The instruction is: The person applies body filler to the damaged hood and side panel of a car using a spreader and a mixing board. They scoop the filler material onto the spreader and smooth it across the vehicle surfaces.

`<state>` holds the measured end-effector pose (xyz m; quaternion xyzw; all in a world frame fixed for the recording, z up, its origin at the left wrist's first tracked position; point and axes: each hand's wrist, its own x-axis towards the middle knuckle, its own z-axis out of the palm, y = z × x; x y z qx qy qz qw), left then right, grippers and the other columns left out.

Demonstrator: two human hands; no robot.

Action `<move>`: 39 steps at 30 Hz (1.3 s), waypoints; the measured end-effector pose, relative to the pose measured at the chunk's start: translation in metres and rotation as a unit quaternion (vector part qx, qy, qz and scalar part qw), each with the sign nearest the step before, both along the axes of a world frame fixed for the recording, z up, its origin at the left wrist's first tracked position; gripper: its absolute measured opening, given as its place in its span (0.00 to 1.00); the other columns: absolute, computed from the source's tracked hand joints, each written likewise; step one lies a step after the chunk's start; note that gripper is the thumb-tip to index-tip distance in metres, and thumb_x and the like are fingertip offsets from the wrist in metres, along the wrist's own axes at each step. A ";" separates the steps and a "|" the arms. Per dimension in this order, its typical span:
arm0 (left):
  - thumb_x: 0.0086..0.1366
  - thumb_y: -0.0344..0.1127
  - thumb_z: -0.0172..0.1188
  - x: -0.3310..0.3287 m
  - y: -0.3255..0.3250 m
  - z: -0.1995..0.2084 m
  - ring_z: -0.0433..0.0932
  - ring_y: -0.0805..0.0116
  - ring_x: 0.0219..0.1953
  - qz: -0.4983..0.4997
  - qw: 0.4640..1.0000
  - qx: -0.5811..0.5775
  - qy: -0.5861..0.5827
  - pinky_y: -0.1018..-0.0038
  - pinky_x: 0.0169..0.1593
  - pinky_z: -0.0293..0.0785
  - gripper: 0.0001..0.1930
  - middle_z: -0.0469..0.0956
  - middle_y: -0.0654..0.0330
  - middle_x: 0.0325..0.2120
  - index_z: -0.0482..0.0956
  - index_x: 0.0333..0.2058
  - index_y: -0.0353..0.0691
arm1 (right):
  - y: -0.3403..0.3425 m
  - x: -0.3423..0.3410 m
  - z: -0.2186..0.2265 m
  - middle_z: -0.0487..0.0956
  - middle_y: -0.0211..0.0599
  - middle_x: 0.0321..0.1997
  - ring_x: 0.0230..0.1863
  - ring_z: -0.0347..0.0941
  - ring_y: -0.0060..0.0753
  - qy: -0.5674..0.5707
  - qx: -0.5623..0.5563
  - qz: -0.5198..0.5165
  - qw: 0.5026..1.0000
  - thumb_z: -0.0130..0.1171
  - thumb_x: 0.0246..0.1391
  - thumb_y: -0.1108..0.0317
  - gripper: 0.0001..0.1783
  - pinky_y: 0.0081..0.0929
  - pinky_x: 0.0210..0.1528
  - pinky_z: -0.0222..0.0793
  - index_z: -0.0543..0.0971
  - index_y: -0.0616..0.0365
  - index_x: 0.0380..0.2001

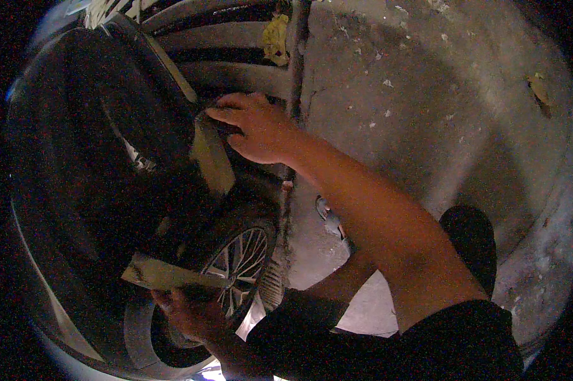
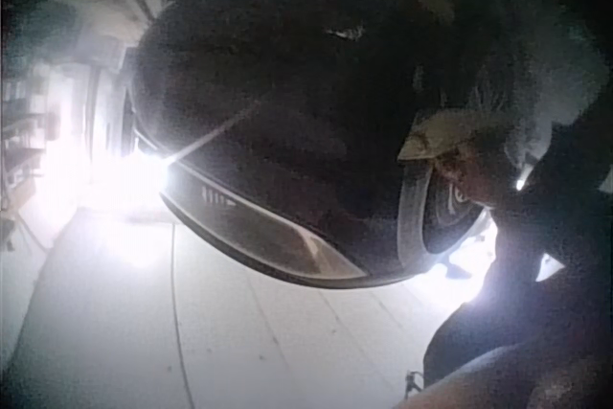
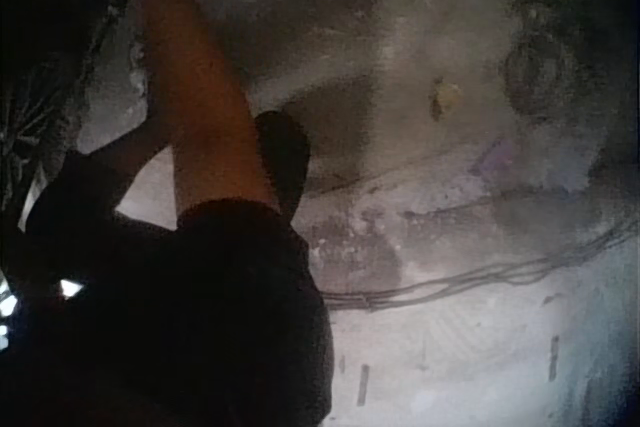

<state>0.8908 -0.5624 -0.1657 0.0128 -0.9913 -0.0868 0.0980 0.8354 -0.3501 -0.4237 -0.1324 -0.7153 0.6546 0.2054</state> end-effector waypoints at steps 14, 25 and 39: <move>0.56 0.38 0.64 -0.004 -0.009 0.005 0.68 0.50 0.53 -0.104 0.985 0.137 -0.019 0.55 0.52 0.70 0.37 0.64 0.50 0.57 0.56 0.62 0.45 | -0.051 0.014 0.012 0.63 0.44 0.61 0.63 0.57 0.47 -0.040 -0.215 0.008 0.976 0.58 0.46 0.71 0.31 0.36 0.66 0.50 0.69 0.52 0.58; 0.57 0.37 0.63 0.007 0.016 -0.006 0.67 0.50 0.53 0.005 0.960 0.281 0.017 0.54 0.54 0.67 0.36 0.65 0.52 0.56 0.56 0.62 0.47 | -0.107 0.039 0.027 0.64 0.45 0.61 0.62 0.59 0.46 -0.010 -0.257 0.050 0.965 0.59 0.47 0.71 0.32 0.35 0.65 0.53 0.67 0.53 0.59; 0.62 0.36 0.55 0.000 -0.039 -0.001 0.65 0.45 0.57 -0.157 0.975 0.159 -0.023 0.52 0.58 0.62 0.26 0.61 0.42 0.57 0.61 0.57 0.34 | -0.095 0.025 0.054 0.65 0.47 0.57 0.59 0.61 0.47 -0.125 -0.351 -0.002 0.928 0.57 0.51 0.68 0.29 0.36 0.63 0.55 0.67 0.53 0.59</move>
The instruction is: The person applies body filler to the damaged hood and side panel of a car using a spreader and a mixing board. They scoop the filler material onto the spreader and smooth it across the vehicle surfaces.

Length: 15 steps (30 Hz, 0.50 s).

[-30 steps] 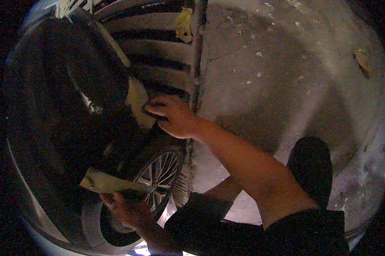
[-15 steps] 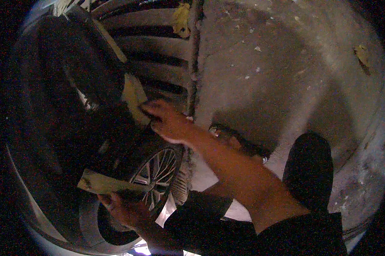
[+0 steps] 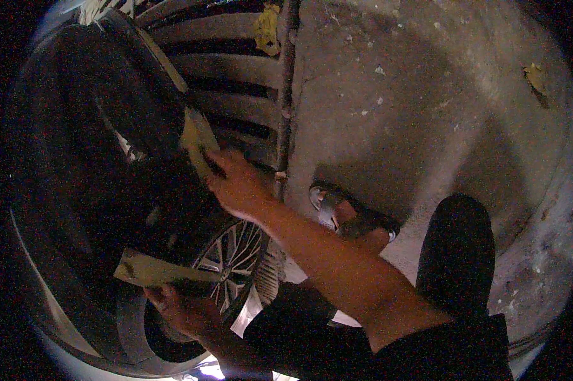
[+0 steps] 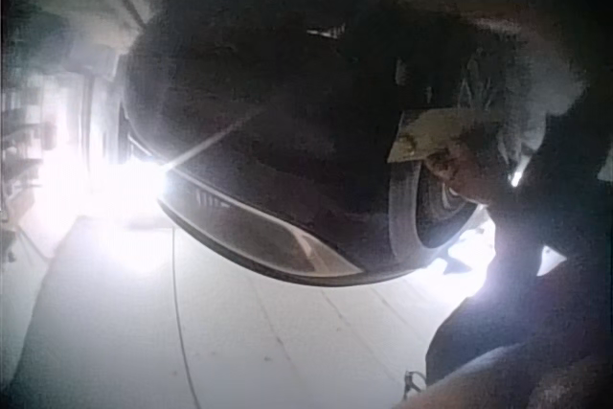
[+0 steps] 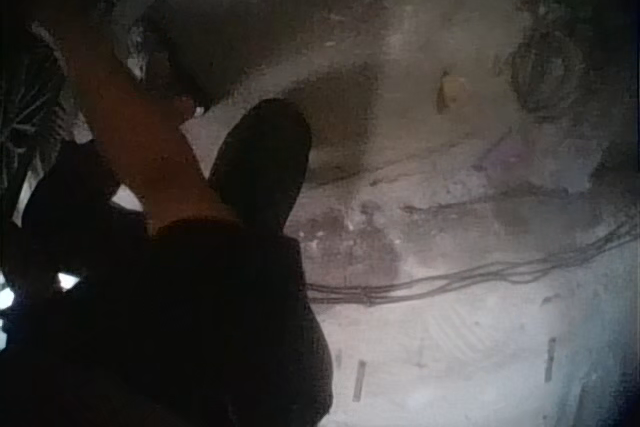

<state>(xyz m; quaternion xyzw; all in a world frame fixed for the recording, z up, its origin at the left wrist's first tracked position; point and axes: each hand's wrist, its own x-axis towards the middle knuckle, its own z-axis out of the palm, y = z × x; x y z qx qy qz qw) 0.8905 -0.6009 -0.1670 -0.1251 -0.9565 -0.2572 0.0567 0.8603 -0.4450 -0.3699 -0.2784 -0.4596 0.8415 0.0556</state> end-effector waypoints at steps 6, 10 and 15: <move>0.60 0.34 0.54 0.005 0.067 0.002 0.65 0.46 0.57 0.152 0.982 -0.109 -0.017 0.55 0.58 0.62 0.26 0.60 0.39 0.57 0.64 0.57 0.34 | -0.047 0.055 0.009 0.65 0.46 0.58 0.59 0.62 0.46 0.065 -0.042 0.054 0.996 0.58 0.51 0.67 0.30 0.35 0.62 0.56 0.67 0.52 0.59; 0.60 0.35 0.55 0.000 0.080 0.003 0.68 0.54 0.54 0.221 0.970 -0.075 -0.074 0.62 0.56 0.64 0.28 0.66 0.45 0.54 0.61 0.58 0.35 | 0.022 0.086 0.030 0.66 0.47 0.57 0.59 0.61 0.49 0.076 -0.017 0.087 0.993 0.58 0.52 0.61 0.28 0.39 0.62 0.56 0.68 0.51 0.58; 0.65 0.38 0.53 0.014 0.090 0.004 0.69 0.53 0.53 0.148 0.983 0.036 -0.103 0.63 0.54 0.68 0.24 0.65 0.43 0.55 0.64 0.56 0.34 | 0.065 0.108 0.072 0.66 0.43 0.56 0.58 0.61 0.49 0.071 0.191 0.108 0.973 0.59 0.51 0.60 0.26 0.43 0.62 0.55 0.72 0.50 0.54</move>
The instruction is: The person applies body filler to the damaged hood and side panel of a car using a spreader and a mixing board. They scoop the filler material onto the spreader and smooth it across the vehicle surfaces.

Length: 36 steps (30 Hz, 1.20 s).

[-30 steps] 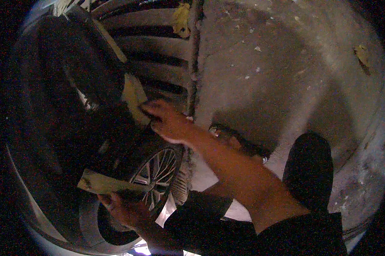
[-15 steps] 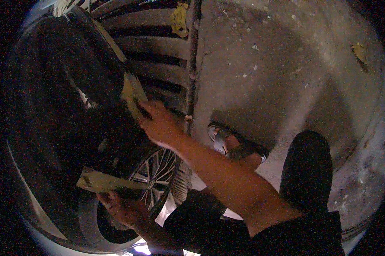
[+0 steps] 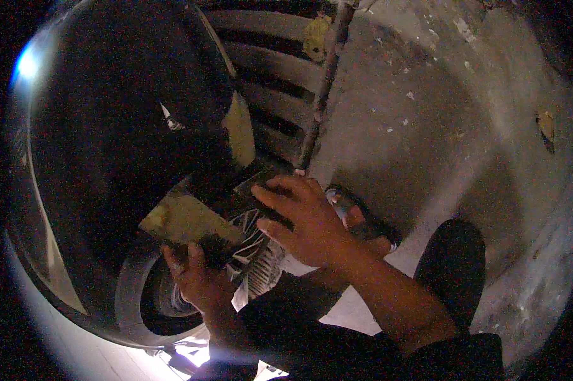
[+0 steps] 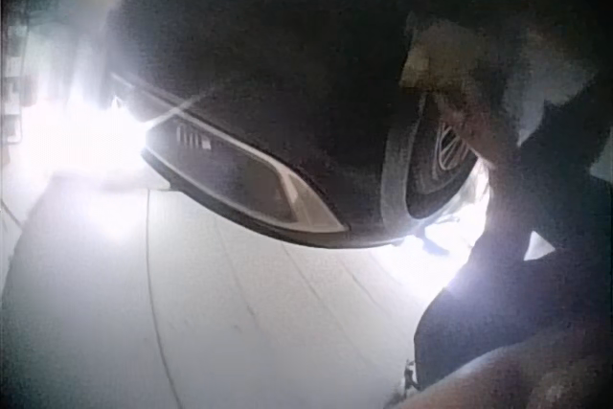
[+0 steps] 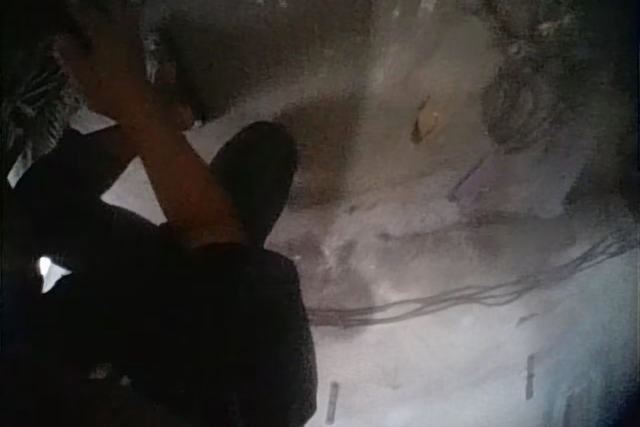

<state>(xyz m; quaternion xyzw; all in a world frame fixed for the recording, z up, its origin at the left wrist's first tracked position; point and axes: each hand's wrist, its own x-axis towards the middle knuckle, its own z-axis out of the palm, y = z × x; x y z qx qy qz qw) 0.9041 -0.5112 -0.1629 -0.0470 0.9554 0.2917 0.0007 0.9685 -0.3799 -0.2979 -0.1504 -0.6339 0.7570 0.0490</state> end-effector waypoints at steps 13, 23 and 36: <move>0.63 0.30 0.54 -0.007 -0.003 -0.002 0.71 0.66 0.47 -0.014 0.998 0.033 -0.060 0.72 0.52 0.66 0.20 0.73 0.53 0.46 0.65 0.53 0.32 | -0.006 0.004 0.002 0.69 0.38 0.53 0.57 0.60 0.49 0.048 0.089 0.031 0.994 0.60 0.46 0.61 0.24 0.49 0.57 0.57 0.75 0.47 0.50; 0.61 0.26 0.53 0.000 0.024 -0.003 0.71 0.67 0.48 -0.035 0.983 0.109 -0.141 0.73 0.52 0.67 0.20 0.73 0.54 0.46 0.66 0.53 0.32 | -0.006 -0.022 0.043 0.69 0.42 0.52 0.55 0.62 0.49 0.099 0.086 -0.062 0.989 0.61 0.46 0.65 0.23 0.49 0.58 0.57 0.77 0.52 0.48; 0.62 0.30 0.55 -0.002 -0.021 -0.011 0.66 0.53 0.56 -0.042 0.995 -0.013 0.088 0.60 0.59 0.64 0.30 0.64 0.45 0.56 0.54 0.61 0.32 | -0.045 -0.051 -0.081 0.71 0.30 0.51 0.46 0.67 0.26 -0.159 -0.573 0.067 0.802 0.53 0.58 0.56 0.25 0.30 0.48 0.65 0.68 0.48 0.58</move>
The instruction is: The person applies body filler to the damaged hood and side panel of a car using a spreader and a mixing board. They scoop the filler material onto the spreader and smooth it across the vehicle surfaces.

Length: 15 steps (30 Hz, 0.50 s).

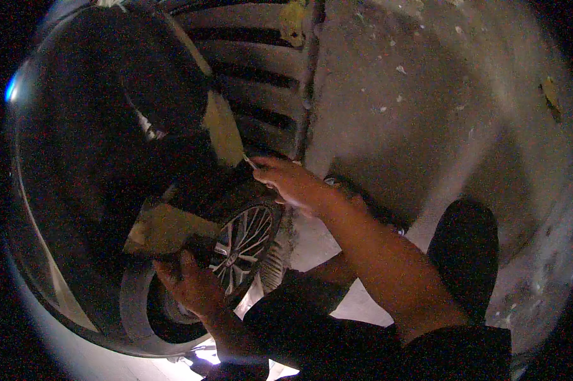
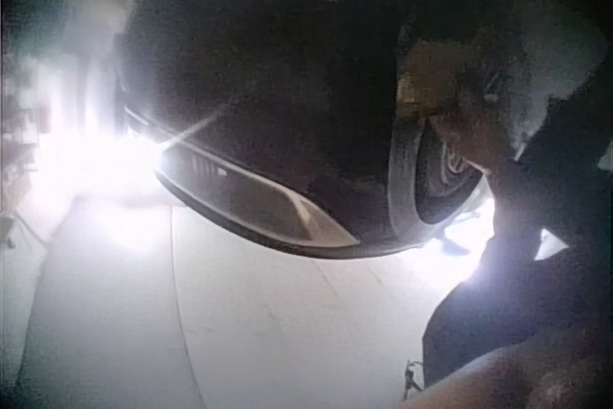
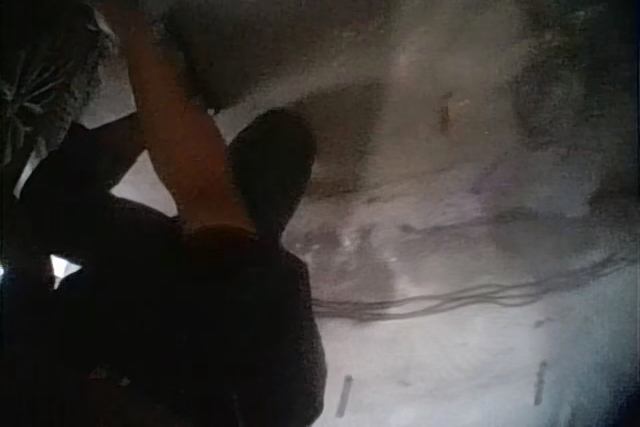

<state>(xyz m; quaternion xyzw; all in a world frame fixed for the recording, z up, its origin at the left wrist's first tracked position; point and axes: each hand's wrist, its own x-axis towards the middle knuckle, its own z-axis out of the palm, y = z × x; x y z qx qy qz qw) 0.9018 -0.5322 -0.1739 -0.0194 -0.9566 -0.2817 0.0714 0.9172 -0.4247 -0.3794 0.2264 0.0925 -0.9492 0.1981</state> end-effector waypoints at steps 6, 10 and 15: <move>0.59 0.33 0.59 -0.010 -0.026 0.006 0.63 0.51 0.59 -0.114 0.945 -0.297 0.069 0.59 0.61 0.61 0.36 0.61 0.46 0.59 0.51 0.62 0.34 | -0.008 -0.035 -0.008 0.73 0.24 0.46 0.45 0.66 0.23 -0.061 -0.040 0.056 0.996 0.52 0.58 0.55 0.26 0.28 0.43 0.65 0.67 0.40 0.60; 0.61 0.30 0.55 -0.015 -0.025 0.002 0.69 0.53 0.54 -0.173 0.952 -0.236 0.087 0.60 0.61 0.61 0.22 0.67 0.46 0.53 0.64 0.53 0.34 | -0.043 -0.044 -0.012 0.67 0.38 0.60 0.61 0.60 0.39 -0.015 -0.017 -0.012 1.000 0.51 0.57 0.53 0.29 0.43 0.57 0.58 0.65 0.47 0.61; 0.59 0.30 0.57 -0.014 -0.035 0.001 0.63 0.52 0.58 -0.083 0.986 -0.134 0.057 0.58 0.62 0.59 0.35 0.62 0.47 0.59 0.52 0.63 0.34 | -0.059 -0.039 0.027 0.70 0.35 0.53 0.54 0.63 0.32 -0.059 0.049 -0.040 0.996 0.53 0.57 0.53 0.31 0.42 0.52 0.61 0.63 0.45 0.62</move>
